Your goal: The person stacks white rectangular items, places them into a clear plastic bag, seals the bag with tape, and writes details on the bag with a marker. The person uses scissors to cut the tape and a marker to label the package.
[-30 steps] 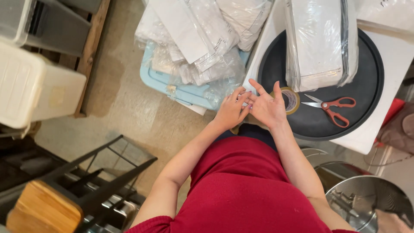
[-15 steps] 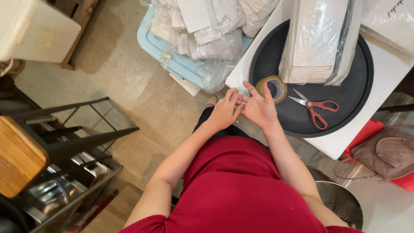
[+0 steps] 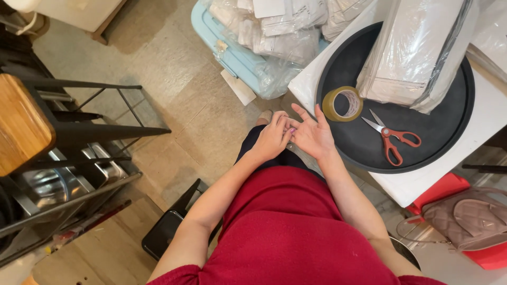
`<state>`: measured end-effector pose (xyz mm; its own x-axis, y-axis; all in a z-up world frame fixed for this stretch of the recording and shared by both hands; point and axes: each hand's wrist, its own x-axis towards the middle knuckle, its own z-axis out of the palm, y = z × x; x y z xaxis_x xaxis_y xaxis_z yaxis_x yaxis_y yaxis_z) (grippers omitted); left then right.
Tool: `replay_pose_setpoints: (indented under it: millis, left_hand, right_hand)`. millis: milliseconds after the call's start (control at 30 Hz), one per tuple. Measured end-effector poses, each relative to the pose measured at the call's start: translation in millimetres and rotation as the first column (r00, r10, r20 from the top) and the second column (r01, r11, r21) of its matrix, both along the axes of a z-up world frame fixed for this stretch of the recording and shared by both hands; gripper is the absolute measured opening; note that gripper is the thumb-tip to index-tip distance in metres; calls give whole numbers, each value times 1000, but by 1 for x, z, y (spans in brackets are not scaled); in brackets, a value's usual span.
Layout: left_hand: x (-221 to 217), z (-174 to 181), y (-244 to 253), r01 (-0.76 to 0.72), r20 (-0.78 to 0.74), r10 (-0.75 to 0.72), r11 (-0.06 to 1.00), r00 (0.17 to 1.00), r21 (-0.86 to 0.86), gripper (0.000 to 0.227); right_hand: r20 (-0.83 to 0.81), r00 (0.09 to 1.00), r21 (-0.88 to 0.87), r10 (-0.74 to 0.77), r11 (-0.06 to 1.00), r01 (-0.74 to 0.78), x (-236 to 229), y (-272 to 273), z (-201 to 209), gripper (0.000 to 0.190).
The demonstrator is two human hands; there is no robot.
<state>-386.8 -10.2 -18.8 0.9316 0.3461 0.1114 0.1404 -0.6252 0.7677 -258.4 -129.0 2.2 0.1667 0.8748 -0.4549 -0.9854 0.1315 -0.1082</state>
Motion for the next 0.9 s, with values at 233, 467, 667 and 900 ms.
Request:
replay_pose_setpoints:
  millis: [233, 467, 667, 900]
  left_hand:
    - [2, 0, -5, 0, -6, -1, 1000, 1000, -14, 23]
    - [11, 11, -2, 47, -20, -47, 999, 999, -19, 22]
    - [25, 9, 1, 79, -37, -82, 994, 996, -69, 23]
    - [37, 13, 5, 82, -45, -93, 976, 995, -201, 25]
  right_hand:
    - [10, 1000, -31, 18, 999, -18, 2, -3, 3, 64]
    - [10, 1000, -15, -11, 1000, 12, 8, -6, 7, 64]
    - [8, 998, 20, -58, 998, 58, 16, -8, 6, 63]
    - [35, 995, 45, -89, 995, 88, 24, -13, 2, 65]
